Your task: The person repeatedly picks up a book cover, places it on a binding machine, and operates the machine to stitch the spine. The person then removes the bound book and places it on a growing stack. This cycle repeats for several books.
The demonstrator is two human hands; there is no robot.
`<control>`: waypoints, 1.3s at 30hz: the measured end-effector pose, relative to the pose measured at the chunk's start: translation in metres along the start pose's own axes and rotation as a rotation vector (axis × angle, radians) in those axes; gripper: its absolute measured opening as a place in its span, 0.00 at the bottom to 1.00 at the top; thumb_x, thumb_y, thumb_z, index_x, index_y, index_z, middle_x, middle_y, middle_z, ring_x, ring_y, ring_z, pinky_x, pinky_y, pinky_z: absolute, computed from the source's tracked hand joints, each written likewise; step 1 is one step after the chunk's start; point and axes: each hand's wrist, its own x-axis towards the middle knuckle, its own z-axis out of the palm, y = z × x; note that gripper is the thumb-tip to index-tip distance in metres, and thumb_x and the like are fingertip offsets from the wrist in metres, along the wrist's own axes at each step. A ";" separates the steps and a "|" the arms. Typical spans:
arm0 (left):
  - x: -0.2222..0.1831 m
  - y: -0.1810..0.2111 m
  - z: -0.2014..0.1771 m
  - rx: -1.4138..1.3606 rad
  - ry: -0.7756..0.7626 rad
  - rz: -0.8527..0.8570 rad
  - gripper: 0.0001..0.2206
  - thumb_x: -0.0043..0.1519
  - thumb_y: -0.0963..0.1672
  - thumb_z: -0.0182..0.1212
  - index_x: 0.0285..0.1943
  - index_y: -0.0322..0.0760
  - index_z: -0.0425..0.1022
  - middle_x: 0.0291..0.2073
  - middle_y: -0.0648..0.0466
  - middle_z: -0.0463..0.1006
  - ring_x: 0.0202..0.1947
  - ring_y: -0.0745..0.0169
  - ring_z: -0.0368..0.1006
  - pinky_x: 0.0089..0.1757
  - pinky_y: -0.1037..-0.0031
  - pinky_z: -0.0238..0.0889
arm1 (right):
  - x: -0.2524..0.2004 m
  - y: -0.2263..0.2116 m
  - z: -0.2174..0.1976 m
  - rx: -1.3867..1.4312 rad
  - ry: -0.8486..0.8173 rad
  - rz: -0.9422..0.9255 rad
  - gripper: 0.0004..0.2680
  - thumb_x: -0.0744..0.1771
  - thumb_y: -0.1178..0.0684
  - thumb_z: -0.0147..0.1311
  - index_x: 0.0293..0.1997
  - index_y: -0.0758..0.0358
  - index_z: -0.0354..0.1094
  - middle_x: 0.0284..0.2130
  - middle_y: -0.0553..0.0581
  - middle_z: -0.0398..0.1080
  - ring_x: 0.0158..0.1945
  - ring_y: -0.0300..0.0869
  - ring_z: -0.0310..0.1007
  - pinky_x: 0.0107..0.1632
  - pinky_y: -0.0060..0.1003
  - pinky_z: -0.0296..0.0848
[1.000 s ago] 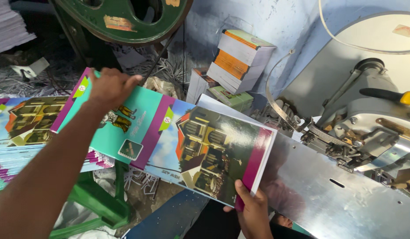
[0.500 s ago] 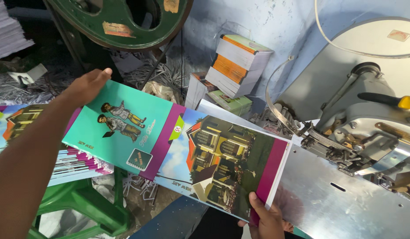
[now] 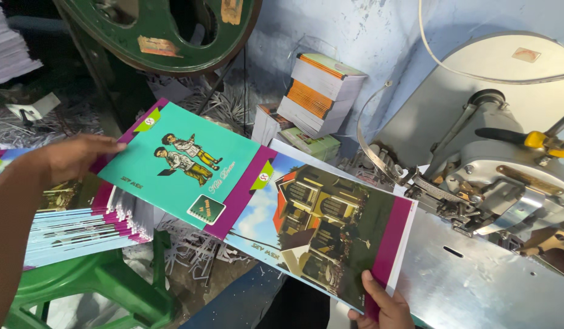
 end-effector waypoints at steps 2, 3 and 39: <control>-0.015 0.001 0.008 -0.161 0.026 0.067 0.23 0.61 0.52 0.63 0.63 0.39 0.74 0.54 0.47 0.78 0.58 0.51 0.70 0.58 0.47 0.57 | -0.001 -0.004 -0.002 -0.029 -0.003 0.030 0.17 0.64 0.50 0.59 0.60 0.57 0.68 0.36 0.54 0.76 0.26 0.39 0.74 0.20 0.36 0.69; -0.022 0.005 0.011 -0.242 0.039 0.101 0.20 0.60 0.49 0.64 0.58 0.38 0.77 0.52 0.49 0.80 0.57 0.55 0.72 0.59 0.52 0.61 | -0.003 -0.006 -0.003 -0.034 -0.008 0.042 0.18 0.65 0.49 0.59 0.61 0.54 0.67 0.36 0.52 0.75 0.26 0.38 0.73 0.20 0.35 0.69; -0.045 0.087 0.026 -0.065 0.149 0.131 0.12 0.67 0.48 0.62 0.52 0.37 0.78 0.34 0.48 0.75 0.34 0.58 0.66 0.37 0.59 0.55 | 0.033 0.027 -0.064 -0.115 0.079 -0.340 0.17 0.64 0.57 0.62 0.56 0.78 0.73 0.50 0.66 0.78 0.57 0.45 0.76 0.62 0.41 0.67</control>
